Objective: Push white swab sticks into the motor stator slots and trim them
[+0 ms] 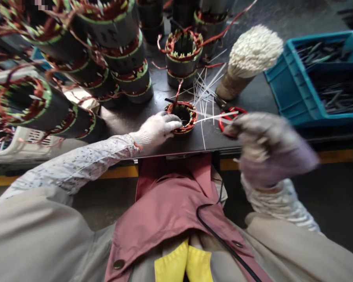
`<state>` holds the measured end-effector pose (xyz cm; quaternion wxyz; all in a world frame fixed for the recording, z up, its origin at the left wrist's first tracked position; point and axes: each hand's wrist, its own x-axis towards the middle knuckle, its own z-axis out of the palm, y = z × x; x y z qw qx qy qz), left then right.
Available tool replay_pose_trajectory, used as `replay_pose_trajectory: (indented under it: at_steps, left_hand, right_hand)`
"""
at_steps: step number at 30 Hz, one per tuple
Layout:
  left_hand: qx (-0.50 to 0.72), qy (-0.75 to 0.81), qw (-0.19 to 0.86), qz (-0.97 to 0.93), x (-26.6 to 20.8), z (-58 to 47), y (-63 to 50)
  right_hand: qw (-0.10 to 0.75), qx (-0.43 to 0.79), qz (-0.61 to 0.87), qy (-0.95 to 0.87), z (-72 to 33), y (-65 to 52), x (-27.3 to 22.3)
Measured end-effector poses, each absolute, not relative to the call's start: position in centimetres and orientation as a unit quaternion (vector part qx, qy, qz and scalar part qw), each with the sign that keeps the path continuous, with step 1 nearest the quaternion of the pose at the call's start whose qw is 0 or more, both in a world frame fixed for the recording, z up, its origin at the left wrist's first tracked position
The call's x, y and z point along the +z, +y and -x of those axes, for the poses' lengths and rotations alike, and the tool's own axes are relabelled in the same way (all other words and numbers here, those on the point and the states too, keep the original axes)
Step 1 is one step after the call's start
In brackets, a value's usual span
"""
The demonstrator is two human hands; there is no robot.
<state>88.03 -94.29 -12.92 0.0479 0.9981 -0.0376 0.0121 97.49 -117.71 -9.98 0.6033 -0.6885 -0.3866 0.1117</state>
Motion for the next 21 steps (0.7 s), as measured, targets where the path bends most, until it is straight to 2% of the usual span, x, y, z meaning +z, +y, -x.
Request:
replay_pose_trajectory:
  at_steps: [3,7,11,21]
  left_hand:
    - [0.054,0.012,0.057,-0.997,-13.3,-88.6,-95.9]
    - [0.086,-0.021,0.021,-0.996,-13.4,-89.2,-96.8]
    - [0.072,-0.013,0.05,-0.996,-13.5,-89.6,-96.2]
    - [0.088,-0.01,0.088,-0.992,-13.8,-89.6,-96.2]
  right_hand:
    - [0.632,0.08,0.663,-0.393,-94.0,-119.6,-14.8]
    - [0.639,0.048,0.63,-0.439,-92.0,-121.0,-18.8]
    - [0.62,0.068,0.622,-0.473,-91.7,-121.4,-19.2]
    - [0.622,0.078,0.649,-0.431,-91.5,-120.5,-19.4]
